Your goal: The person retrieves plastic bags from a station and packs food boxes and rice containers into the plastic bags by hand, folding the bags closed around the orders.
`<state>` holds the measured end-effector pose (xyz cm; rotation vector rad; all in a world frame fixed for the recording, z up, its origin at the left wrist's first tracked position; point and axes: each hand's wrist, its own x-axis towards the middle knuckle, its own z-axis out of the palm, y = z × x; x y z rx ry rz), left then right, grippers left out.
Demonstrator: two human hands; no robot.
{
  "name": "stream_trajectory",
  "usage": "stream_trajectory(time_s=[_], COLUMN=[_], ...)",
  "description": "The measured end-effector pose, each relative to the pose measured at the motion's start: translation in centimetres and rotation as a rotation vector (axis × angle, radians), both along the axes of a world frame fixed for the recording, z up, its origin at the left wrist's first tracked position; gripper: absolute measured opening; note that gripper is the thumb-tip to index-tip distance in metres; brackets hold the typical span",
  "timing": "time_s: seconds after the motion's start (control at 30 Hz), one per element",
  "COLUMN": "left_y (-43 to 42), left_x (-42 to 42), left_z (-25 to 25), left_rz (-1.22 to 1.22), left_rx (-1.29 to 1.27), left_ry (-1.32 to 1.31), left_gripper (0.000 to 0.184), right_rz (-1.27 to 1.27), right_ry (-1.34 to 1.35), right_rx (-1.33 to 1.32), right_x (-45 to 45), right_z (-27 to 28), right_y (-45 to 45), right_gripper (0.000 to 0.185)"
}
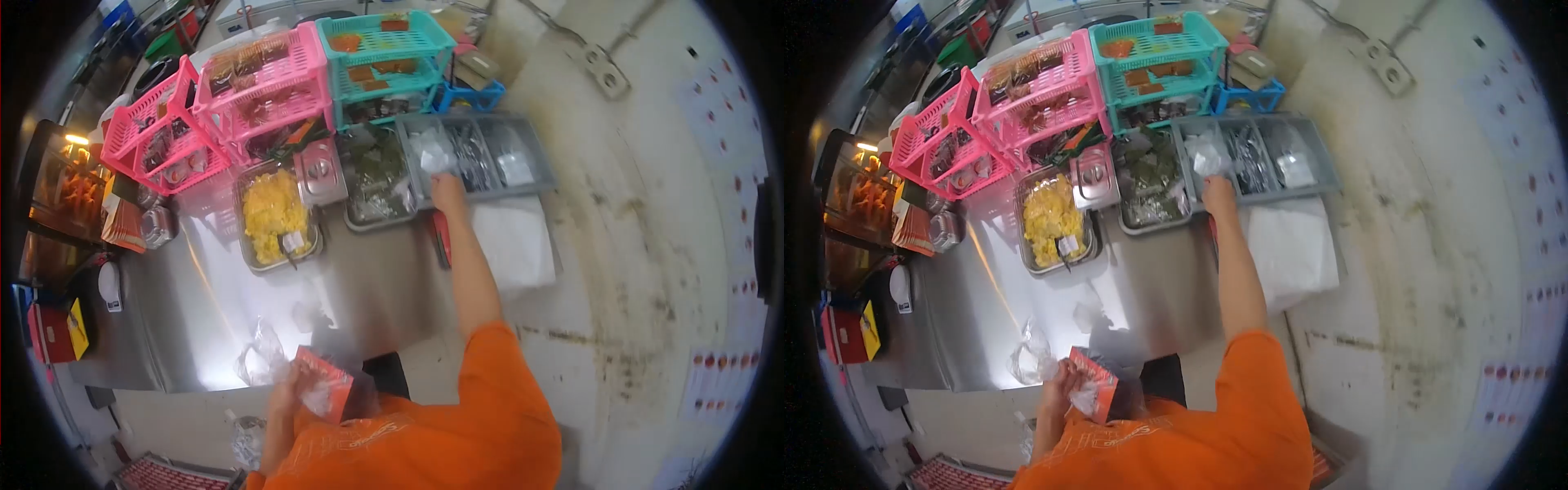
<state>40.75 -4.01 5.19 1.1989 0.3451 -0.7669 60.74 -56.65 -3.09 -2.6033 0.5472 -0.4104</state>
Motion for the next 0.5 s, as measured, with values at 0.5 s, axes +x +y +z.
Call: stream_trajectory(time_s=[0.5], left_y=[-10.0], left_x=[-0.5], left_z=[3.1], left_rz=[0.409], left_rx=[0.241], left_ry=[0.289], left_gripper=[0.047], right_rz=[0.209], right_ry=[0.082], right_rx=[-0.097], right_x=[3.6], right_z=[-6.1], right_y=[-8.8], right_gripper=[0.026])
